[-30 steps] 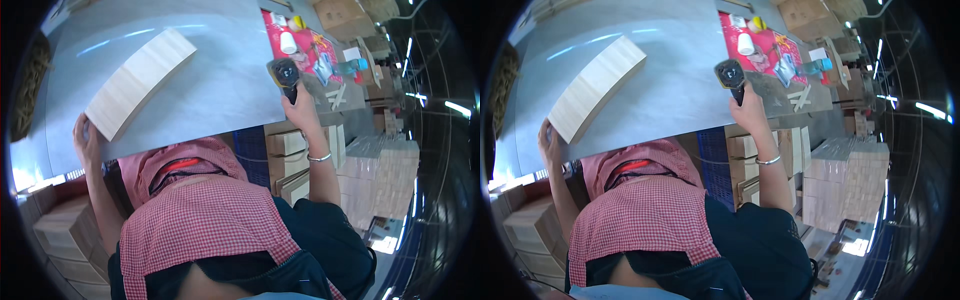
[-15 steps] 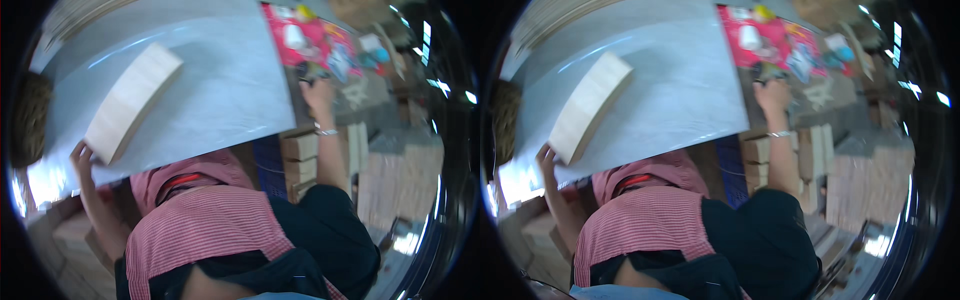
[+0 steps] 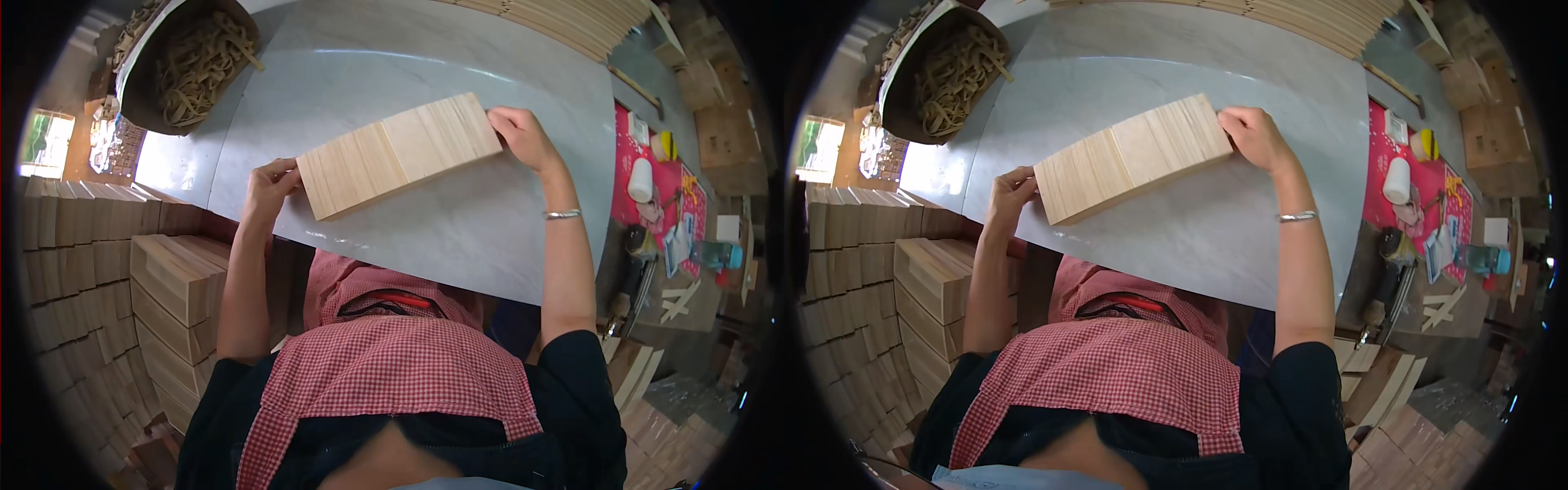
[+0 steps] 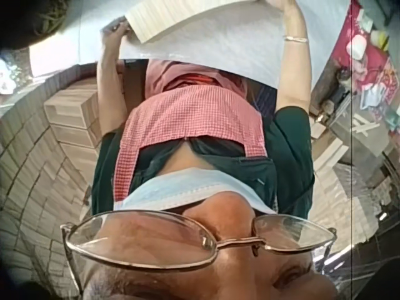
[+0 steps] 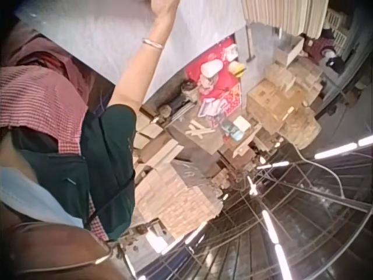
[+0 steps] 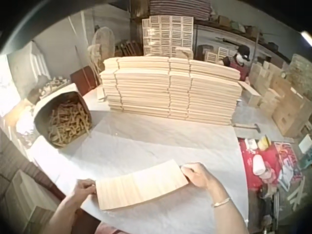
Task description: Assemble small wooden boxes using glue and a pneumatic stapler.
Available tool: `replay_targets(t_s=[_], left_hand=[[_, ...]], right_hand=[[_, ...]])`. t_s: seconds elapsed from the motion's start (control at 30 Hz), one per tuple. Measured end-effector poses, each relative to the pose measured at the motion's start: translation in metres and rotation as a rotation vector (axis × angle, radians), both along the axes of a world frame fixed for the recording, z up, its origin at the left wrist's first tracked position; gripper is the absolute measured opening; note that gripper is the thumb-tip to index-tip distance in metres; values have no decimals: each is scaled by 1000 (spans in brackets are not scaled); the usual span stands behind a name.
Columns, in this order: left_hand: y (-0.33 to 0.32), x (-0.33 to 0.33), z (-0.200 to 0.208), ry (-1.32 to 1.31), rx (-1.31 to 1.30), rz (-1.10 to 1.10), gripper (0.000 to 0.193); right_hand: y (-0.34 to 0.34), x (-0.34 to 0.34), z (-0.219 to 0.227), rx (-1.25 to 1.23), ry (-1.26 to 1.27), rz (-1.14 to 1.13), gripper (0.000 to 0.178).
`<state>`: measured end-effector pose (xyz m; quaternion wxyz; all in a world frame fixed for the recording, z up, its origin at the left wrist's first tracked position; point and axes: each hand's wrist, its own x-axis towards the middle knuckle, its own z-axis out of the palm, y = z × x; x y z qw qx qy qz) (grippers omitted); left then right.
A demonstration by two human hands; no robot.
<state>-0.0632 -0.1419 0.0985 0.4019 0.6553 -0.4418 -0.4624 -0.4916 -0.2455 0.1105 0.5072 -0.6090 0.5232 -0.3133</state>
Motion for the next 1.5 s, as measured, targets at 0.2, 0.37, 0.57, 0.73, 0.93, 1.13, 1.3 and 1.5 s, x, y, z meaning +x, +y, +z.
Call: replay_targets(t_s=[0.2,0.37,0.57,0.73,0.93,1.13,1.3,1.5], left_hand=[[-19,11,7,12,51,-137,19],[-25,12,8,-40,111,-148,20],[-35,-4,12,-299,249,-122,14],[-37,-11,13,-592,114,-213,17],[-12,-20,16,-510,109,11,20],[29,-18,22,246,-67,212,28],[48,-4,30,67,-258,327,34],[92,-21,4,135,-114,576,42]], right_hand=[[0,3,-17,-20,139,82,17],[-16,-7,-26,55,154,138,18],[-29,8,-13,173,168,207,20],[-38,6,-8,261,362,224,27],[-14,8,-25,-80,257,146,29],[44,24,29,-193,-39,1,31],[97,57,40,-521,2,358,28],[97,74,42,-449,225,273,20]])
